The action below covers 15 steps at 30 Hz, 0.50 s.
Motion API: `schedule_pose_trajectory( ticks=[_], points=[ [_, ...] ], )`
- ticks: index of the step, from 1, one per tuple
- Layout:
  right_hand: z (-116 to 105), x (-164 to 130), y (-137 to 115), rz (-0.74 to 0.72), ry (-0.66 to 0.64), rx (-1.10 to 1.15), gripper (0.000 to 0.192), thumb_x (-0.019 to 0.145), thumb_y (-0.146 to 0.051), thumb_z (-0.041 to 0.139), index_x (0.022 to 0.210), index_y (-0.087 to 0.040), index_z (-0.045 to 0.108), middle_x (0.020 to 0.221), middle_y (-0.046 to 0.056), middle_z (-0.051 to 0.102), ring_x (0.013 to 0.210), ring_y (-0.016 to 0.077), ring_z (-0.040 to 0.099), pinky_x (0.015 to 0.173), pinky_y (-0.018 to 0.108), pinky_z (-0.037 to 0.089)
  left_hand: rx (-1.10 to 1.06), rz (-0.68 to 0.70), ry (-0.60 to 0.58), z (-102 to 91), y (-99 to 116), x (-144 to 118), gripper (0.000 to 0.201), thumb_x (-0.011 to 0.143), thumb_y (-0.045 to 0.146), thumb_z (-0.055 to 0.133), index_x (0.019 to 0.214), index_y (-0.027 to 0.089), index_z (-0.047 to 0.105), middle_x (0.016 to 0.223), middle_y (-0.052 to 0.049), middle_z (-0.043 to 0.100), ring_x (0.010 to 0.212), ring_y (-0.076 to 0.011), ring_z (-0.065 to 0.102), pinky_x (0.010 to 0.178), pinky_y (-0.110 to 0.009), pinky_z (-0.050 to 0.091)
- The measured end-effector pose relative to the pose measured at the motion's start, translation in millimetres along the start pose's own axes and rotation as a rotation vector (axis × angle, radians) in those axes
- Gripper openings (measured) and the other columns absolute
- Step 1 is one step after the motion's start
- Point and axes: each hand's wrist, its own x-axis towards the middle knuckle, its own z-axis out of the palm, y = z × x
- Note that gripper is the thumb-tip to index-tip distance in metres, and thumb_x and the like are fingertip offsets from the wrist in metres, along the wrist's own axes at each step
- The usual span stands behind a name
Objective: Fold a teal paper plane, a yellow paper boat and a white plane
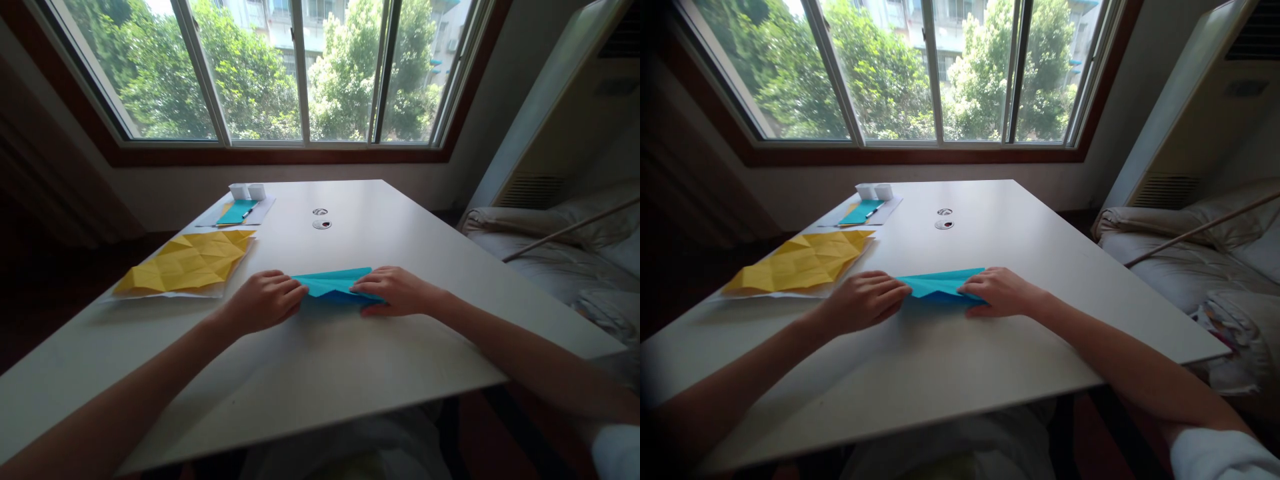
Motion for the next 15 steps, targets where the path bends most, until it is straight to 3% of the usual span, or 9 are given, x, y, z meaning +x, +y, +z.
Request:
schedule_pose_trajectory(
  ticks=[3, 7, 11, 15],
  points=[
    [-4.9, -1.3, 1.2, 0.098, 0.152, 0.143, 0.034, 0.089, -0.039, 0.041, 0.109, -0.02, 0.062, 0.091, 0.008, 0.068, 0.078, 0.0188, 0.063, 0.072, 0.031, 0.048, -0.023, -0.08, 0.111, -4.7, -1.7, -0.7, 0.023, 0.087, 0.027, 0.043, 0.09, 0.019, 0.064, 0.08, -0.005, 0.068, 0.07, -0.0158, 0.062, 0.069, -0.027, 0.045],
    [-12.7, -2.3, 6.1, 0.291, 0.39, 0.499, 0.032, 0.084, -0.04, 0.052, 0.105, -0.02, 0.064, 0.091, 0.006, 0.068, 0.076, 0.0172, 0.063, 0.062, 0.026, 0.051, -0.266, -0.397, 0.273, -11.2, -1.6, 1.9, 0.026, 0.085, 0.037, 0.049, 0.094, 0.018, 0.065, 0.079, -0.003, 0.068, 0.059, -0.0119, 0.057, 0.054, -0.021, 0.043],
    [-14.0, -2.9, 14.0, 0.377, 0.407, 0.764, 0.036, 0.081, -0.042, 0.054, 0.109, -0.022, 0.063, 0.108, 0.008, 0.063, 0.092, 0.0217, 0.059, 0.066, 0.031, 0.054, -0.512, -0.547, 0.277, -9.9, -7.1, 3.9, 0.035, 0.077, 0.047, 0.057, 0.094, 0.017, 0.067, 0.078, -0.004, 0.067, 0.056, -0.0116, 0.053, 0.046, -0.02, 0.04],
    [-10.2, -4.0, 22.7, 0.431, 0.391, 0.794, 0.039, 0.08, -0.045, 0.055, 0.111, -0.022, 0.062, 0.112, 0.009, 0.061, 0.095, 0.0236, 0.058, 0.067, 0.034, 0.054, -0.673, -0.594, 0.236, -3.5, -17.0, 2.5, 0.041, 0.072, 0.046, 0.063, 0.099, 0.016, 0.067, 0.075, -0.005, 0.065, 0.059, -0.0129, 0.053, 0.05, -0.022, 0.045]
  ],
)
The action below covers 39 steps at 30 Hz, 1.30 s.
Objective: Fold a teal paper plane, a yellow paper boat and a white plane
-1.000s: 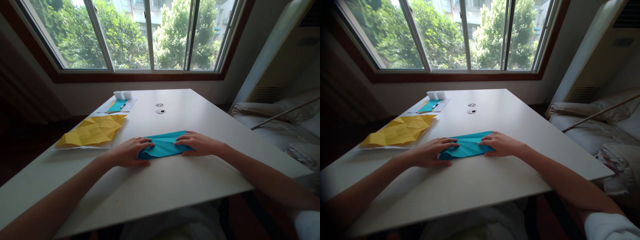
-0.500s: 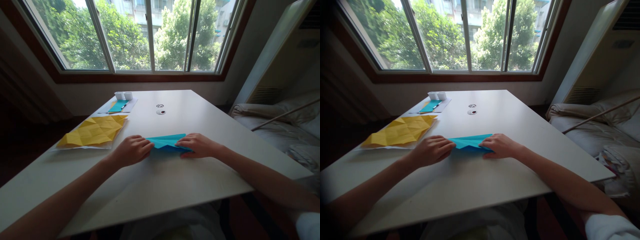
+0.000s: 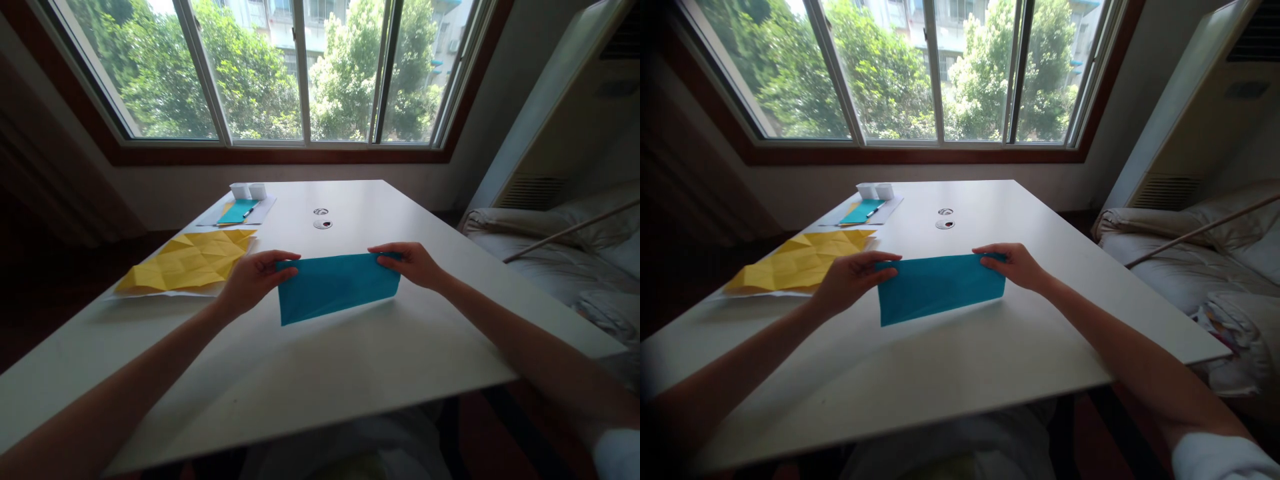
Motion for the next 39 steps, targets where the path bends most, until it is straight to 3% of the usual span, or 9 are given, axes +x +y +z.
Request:
schedule_pose_trajectory(
  ticks=[8, 17, 39],
  points=[
    [-4.3, 1.8, 7.1, 0.034, -0.001, -0.044, 0.044, 0.077, -0.049, 0.056, 0.112, -0.023, 0.063, 0.113, 0.009, 0.061, 0.096, 0.026, 0.057, 0.069, 0.038, 0.055, -0.087, -0.051, -0.019, -0.7, -6.8, 1.5, 0.043, 0.071, 0.044, 0.066, 0.104, 0.016, 0.065, 0.085, -0.007, 0.066, 0.072, -0.0176, 0.059, 0.061, -0.029, 0.052],
    [-3.8, 2.4, 6.9, 0.041, 0.008, -0.052, 0.044, 0.077, -0.05, 0.057, 0.112, -0.025, 0.063, 0.114, 0.009, 0.061, 0.098, 0.0262, 0.057, 0.07, 0.038, 0.055, -0.096, -0.069, 0.011, -0.1, -7.5, 1.4, 0.042, 0.071, 0.044, 0.066, 0.101, 0.015, 0.067, 0.074, -0.005, 0.066, 0.066, -0.0159, 0.059, 0.057, -0.027, 0.052],
    [-4.6, 3.1, 7.8, 0.037, 0.036, -0.111, 0.045, 0.076, -0.051, 0.057, 0.108, -0.022, 0.064, 0.11, 0.01, 0.062, 0.096, 0.027, 0.057, 0.069, 0.038, 0.054, -0.114, -0.06, 0.007, 1.3, -6.4, 0.7, 0.039, 0.071, 0.041, 0.066, 0.1, 0.016, 0.068, 0.074, -0.005, 0.066, 0.065, -0.0146, 0.059, 0.058, -0.026, 0.053]
  ],
)
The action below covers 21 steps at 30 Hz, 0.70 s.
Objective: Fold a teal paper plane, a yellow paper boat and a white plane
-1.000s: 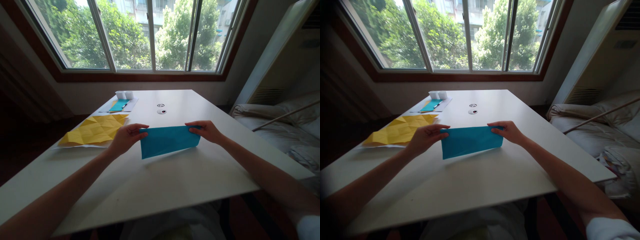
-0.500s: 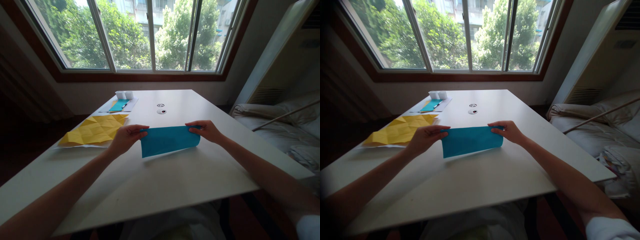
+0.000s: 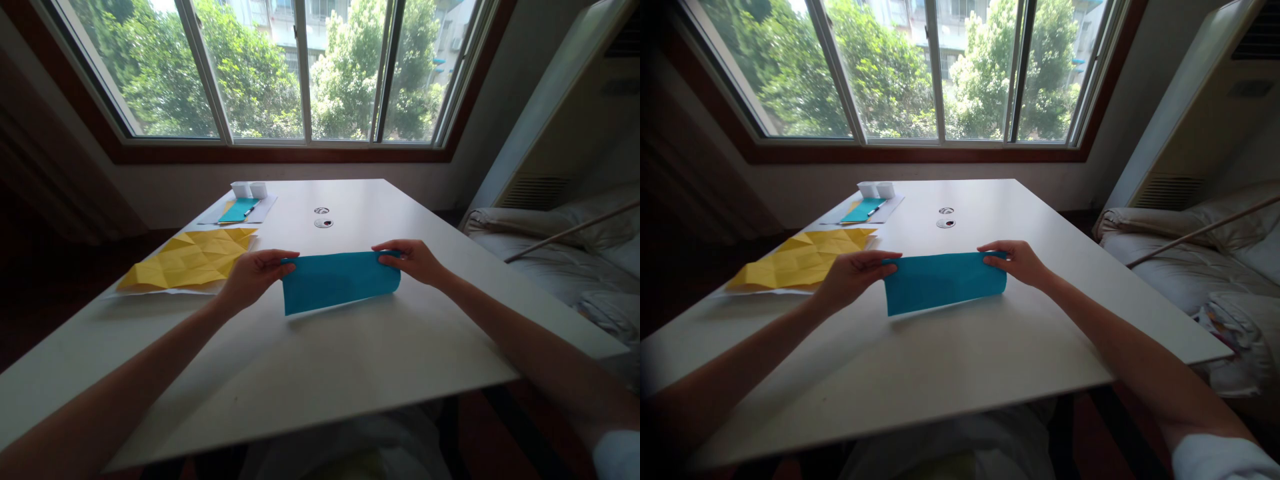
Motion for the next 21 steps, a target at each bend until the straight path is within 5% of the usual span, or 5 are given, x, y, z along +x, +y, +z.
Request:
schedule_pose_trajectory(
  ticks=[21],
  points=[
    [-0.1, 0.2, 1.8, -0.015, -0.007, 0.051, 0.042, 0.076, -0.049, 0.058, 0.105, -0.02, 0.065, 0.106, 0.01, 0.063, 0.093, 0.0247, 0.057, 0.068, 0.035, 0.054, -0.041, -0.037, -0.002, 0.8, -2.7, 1.5, 0.039, 0.07, 0.04, 0.068, 0.1, 0.016, 0.068, 0.074, -0.004, 0.066, 0.064, -0.0136, 0.058, 0.059, -0.025, 0.052]
  ],
)
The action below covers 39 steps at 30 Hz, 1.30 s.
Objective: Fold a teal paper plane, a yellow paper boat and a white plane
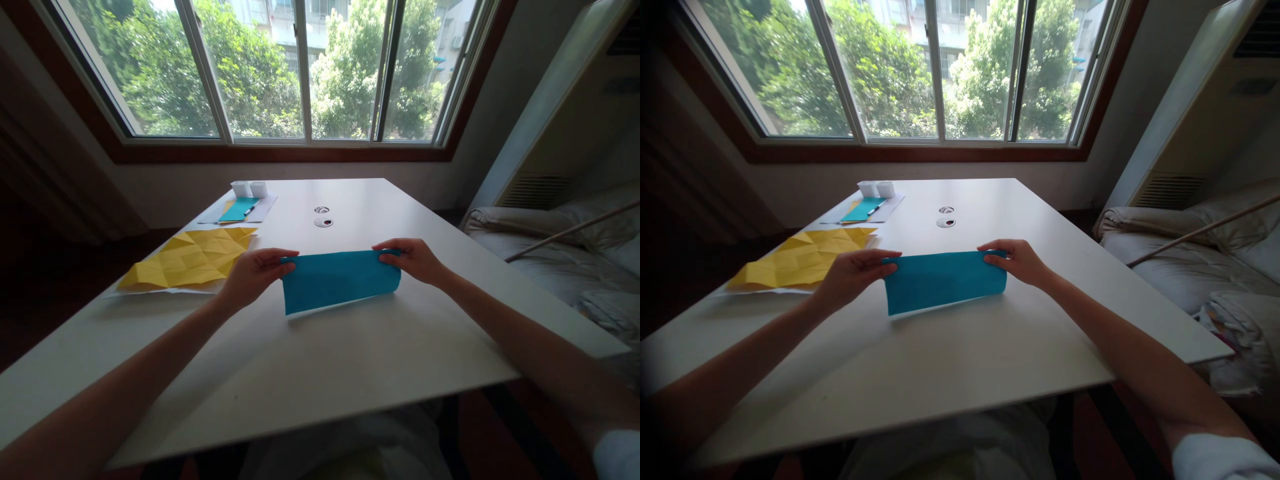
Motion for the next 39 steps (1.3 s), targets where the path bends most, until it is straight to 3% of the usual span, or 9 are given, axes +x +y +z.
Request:
schedule_pose_trajectory(
  ticks=[20, 24, 28, 34, 39],
  points=[
    [0.0, 0.7, 2.6, 0.003, 0.019, -0.056, 0.039, 0.078, -0.047, 0.057, 0.105, -0.021, 0.067, 0.104, 0.009, 0.065, 0.09, 0.0241, 0.06, 0.066, 0.033, 0.054, -0.049, -0.041, 0.015, 1.3, 2.4, -0.4, 0.04, 0.068, 0.045, 0.068, 0.095, 0.016, 0.07, 0.076, -0.005, 0.067, 0.064, -0.0141, 0.059, 0.057, -0.026, 0.053],
    [-0.8, 2.1, 4.5, 0.018, -0.045, -0.092, 0.042, 0.078, -0.048, 0.055, 0.109, -0.02, 0.065, 0.107, 0.009, 0.064, 0.092, 0.0243, 0.059, 0.067, 0.033, 0.053, -0.072, -0.102, -0.039, 3.0, -2.2, 0.5, 0.04, 0.069, 0.046, 0.067, 0.095, 0.016, 0.069, 0.079, -0.005, 0.067, 0.067, -0.0155, 0.06, 0.057, -0.027, 0.054],
    [3.5, 4.0, 13.3, 0.012, -0.132, -0.179, 0.039, 0.08, -0.046, 0.053, 0.106, -0.02, 0.066, 0.103, 0.007, 0.067, 0.088, 0.0219, 0.061, 0.068, 0.03, 0.05, -0.019, -0.162, -0.168, 9.1, -13.5, 1.8, 0.039, 0.071, 0.045, 0.063, 0.095, 0.015, 0.067, 0.073, -0.004, 0.066, 0.064, -0.0158, 0.06, 0.056, -0.028, 0.053],
    [16.7, 4.4, 30.3, 0.004, -0.199, -0.324, 0.028, 0.081, -0.037, 0.053, 0.102, -0.024, 0.067, 0.096, 0.001, 0.069, 0.079, 0.0163, 0.061, 0.069, 0.026, 0.046, 0.39, 0.07, -0.218, 20.7, -28.8, -0.3, 0.024, 0.078, 0.035, 0.054, 0.09, 0.019, 0.068, 0.084, -0.004, 0.068, 0.072, -0.0169, 0.059, 0.069, -0.029, 0.048],
    [18.0, 4.8, 35.1, -0.083, -0.2, -0.406, 0.026, 0.084, -0.034, 0.051, 0.102, -0.023, 0.067, 0.097, 0.002, 0.068, 0.081, 0.0155, 0.06, 0.072, 0.025, 0.045, 0.492, 0.16, -0.238, 23.9, -36.2, 0.7, 0.024, 0.08, 0.031, 0.049, 0.088, 0.019, 0.069, 0.087, -0.006, 0.065, 0.078, -0.0175, 0.059, 0.07, -0.027, 0.046]
  ],
)
